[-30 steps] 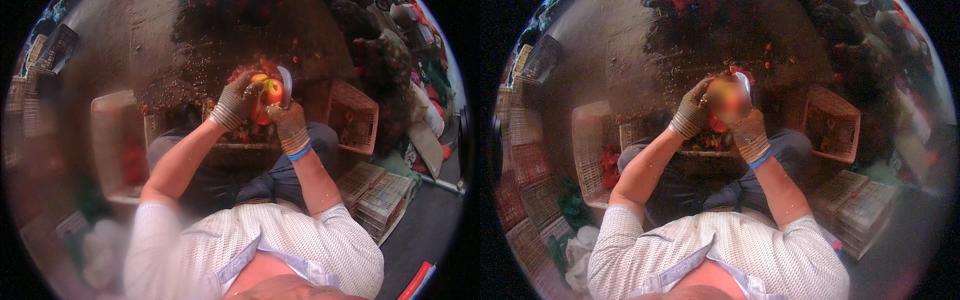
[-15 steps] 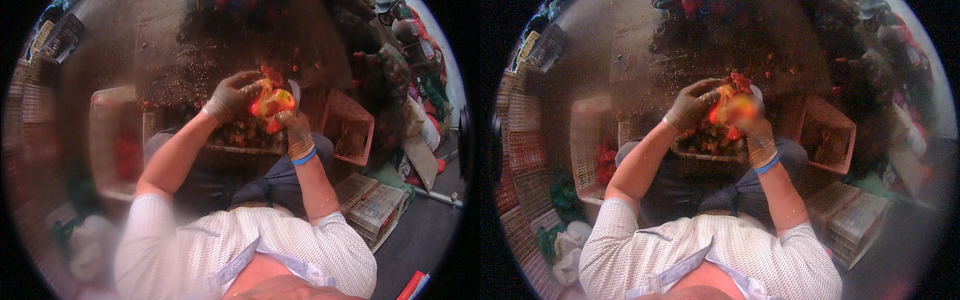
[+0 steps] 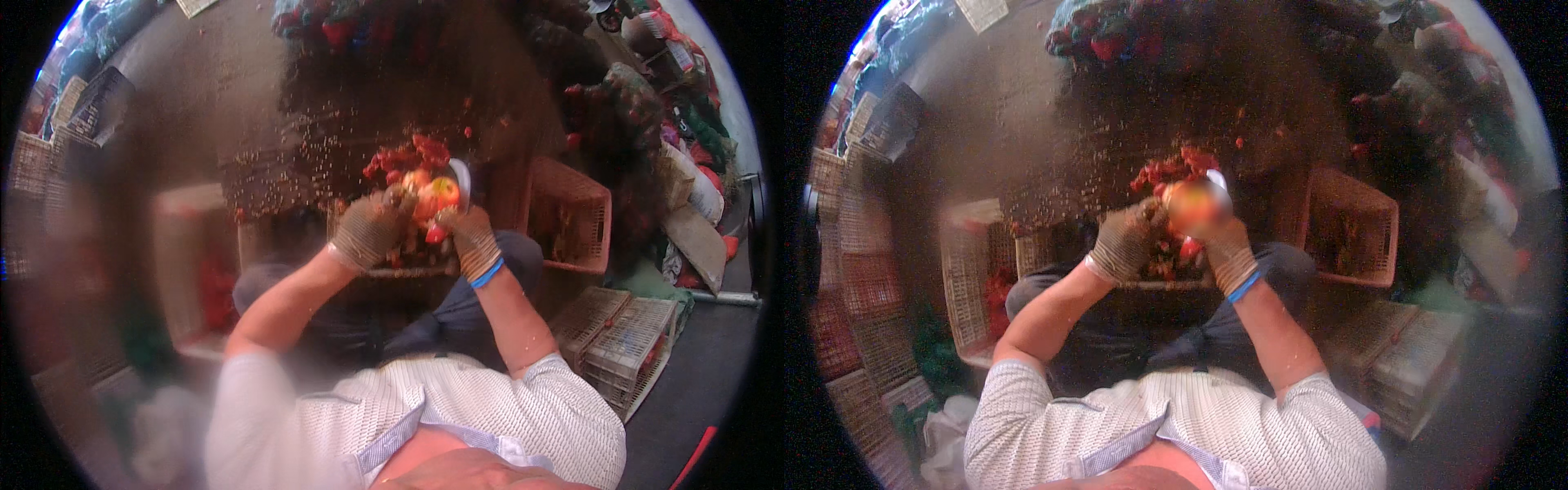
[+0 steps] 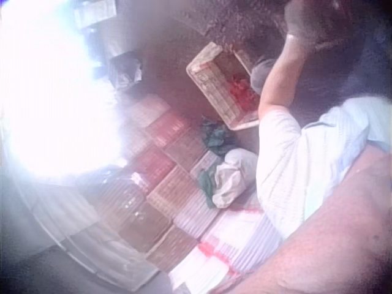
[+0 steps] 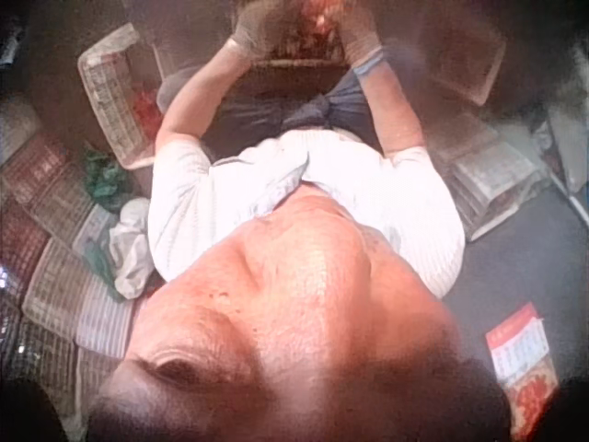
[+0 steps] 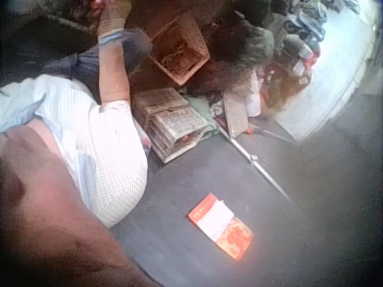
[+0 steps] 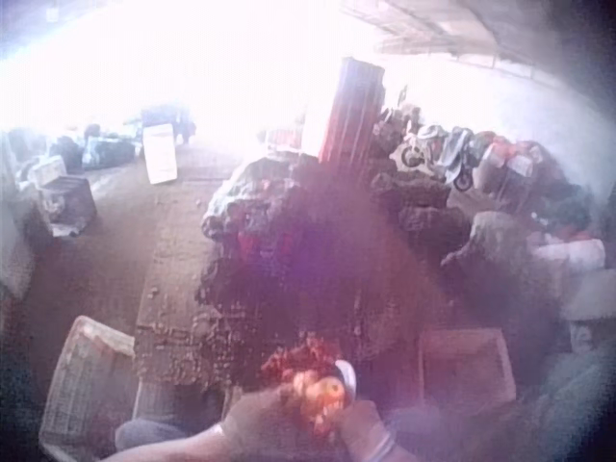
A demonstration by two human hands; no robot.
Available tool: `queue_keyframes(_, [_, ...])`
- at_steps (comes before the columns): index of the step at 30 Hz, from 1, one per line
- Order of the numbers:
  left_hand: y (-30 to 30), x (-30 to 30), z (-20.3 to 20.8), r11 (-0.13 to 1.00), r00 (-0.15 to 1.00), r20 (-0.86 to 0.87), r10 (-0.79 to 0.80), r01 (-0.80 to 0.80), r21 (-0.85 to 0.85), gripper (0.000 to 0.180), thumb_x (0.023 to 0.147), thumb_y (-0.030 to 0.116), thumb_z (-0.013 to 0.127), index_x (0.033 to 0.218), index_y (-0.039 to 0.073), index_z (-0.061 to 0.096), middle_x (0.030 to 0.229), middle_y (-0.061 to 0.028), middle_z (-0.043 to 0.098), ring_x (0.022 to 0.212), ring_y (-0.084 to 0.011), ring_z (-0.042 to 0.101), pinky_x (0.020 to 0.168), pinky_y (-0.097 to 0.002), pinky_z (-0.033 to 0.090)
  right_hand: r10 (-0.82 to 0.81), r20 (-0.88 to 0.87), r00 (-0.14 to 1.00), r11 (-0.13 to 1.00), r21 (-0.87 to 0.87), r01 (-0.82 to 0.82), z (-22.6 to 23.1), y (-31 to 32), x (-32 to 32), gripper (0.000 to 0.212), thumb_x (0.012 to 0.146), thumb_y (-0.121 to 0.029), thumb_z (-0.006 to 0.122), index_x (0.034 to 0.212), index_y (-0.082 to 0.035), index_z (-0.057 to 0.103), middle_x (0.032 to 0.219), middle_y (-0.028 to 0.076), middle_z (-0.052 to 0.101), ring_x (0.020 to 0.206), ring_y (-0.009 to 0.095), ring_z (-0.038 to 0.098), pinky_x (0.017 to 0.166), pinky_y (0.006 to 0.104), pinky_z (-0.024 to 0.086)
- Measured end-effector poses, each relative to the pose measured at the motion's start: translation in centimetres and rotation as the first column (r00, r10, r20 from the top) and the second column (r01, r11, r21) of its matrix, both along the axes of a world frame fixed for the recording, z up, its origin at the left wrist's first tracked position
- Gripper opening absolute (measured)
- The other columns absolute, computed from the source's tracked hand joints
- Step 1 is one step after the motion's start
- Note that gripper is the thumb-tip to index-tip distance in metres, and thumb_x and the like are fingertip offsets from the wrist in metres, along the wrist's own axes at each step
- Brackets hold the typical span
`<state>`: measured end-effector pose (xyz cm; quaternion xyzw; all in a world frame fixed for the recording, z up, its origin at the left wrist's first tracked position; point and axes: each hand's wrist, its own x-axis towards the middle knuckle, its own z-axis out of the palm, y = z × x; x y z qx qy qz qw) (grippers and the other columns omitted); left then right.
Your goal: The person sits on the floor and uses a knife to cut the stems and cores out of red peppers, dropping the seeds into a container and setting the cleaned peppers aside.
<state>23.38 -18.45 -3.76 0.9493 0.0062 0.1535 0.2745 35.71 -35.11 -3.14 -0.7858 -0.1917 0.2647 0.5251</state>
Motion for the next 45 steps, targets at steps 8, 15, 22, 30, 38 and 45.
queue_keyframes(8, [-1.1,1.0,-3.2,0.969,0.923,-0.342,-0.175,0.100,-0.226,0.034,0.073,0.009,0.077,0.107,0.009,0.070,0.104,-0.0127,0.071,0.090,-0.0306,0.071,0.079,-0.0427,0.057,-0.129,-0.334,0.934,0.980,-0.189,0.068,0.8,-1.6,-1.6,0.028,0.084,-0.014,0.069,0.111,-0.004,0.068,0.072,0.008,0.066,0.045,0.019,0.058,0.037,0.0356,0.047])
queue_keyframes(15, [-0.5,1.7,-0.8,0.426,0.802,-0.415,-0.429,-0.225,-0.876,0.028,0.088,0.012,0.081,0.113,0.002,0.072,0.103,-0.0011,0.075,0.093,-0.0078,0.063,0.082,-0.0292,0.055,-0.050,-0.483,0.874,0.971,0.180,0.155,1.8,-2.0,-0.1,0.036,0.080,-0.009,0.071,0.114,0.001,0.068,0.082,0.008,0.072,0.060,0.017,0.067,0.045,0.0309,0.052])
queue_keyframes(22, [1.0,2.0,-1.0,-0.221,0.885,-0.137,-0.444,-0.257,-0.941,0.048,0.085,0.009,0.079,0.130,0.009,0.064,0.118,-0.0070,0.072,0.105,-0.0229,0.070,0.090,-0.0432,0.059,0.332,-0.454,0.827,0.814,0.581,-0.008,4.7,1.4,2.1,0.069,0.078,-0.027,0.088,0.135,-0.004,0.057,0.122,0.008,0.069,0.107,0.021,0.069,0.088,0.0374,0.060])
queue_keyframes(30, [2.9,3.3,-1.7,-0.277,0.933,-0.107,-0.345,-0.210,-0.937,0.028,0.091,0.019,0.074,0.113,0.004,0.068,0.092,-0.0049,0.070,0.076,-0.0138,0.065,0.069,-0.0284,0.055,-0.003,-0.507,0.862,0.902,0.371,0.222,5.3,-0.7,1.1,0.069,0.076,-0.030,0.076,0.132,0.003,0.054,0.086,0.008,0.070,0.065,0.010,0.066,0.047,0.0195,0.051])
queue_keyframes(38, [3.9,4.6,-2.3,0.178,0.953,-0.181,-0.243,-0.140,-0.974,0.041,0.098,0.031,0.067,0.127,0.002,0.063,0.100,-0.0038,0.071,0.092,-0.0126,0.065,0.077,-0.0298,0.055,0.077,-0.663,0.745,0.891,0.380,0.247,3.8,-3.9,2.6,0.070,0.077,-0.029,0.076,0.135,-0.001,0.050,0.109,0.013,0.065,0.079,0.022,0.061,0.066,0.0318,0.051])
queue_keyframes(45, [2.9,3.8,-0.1,-0.310,0.922,0.044,-0.384,-0.084,-0.947,0.034,0.088,0.020,0.079,0.116,0.007,0.065,0.105,-0.0035,0.070,0.093,-0.0112,0.066,0.077,-0.0297,0.056,0.194,-0.620,0.760,0.890,0.438,0.129,4.2,-2.0,1.0,0.070,0.080,-0.023,0.074,0.141,0.001,0.049,0.130,0.014,0.062,0.120,0.028,0.062,0.104,0.0411,0.052])
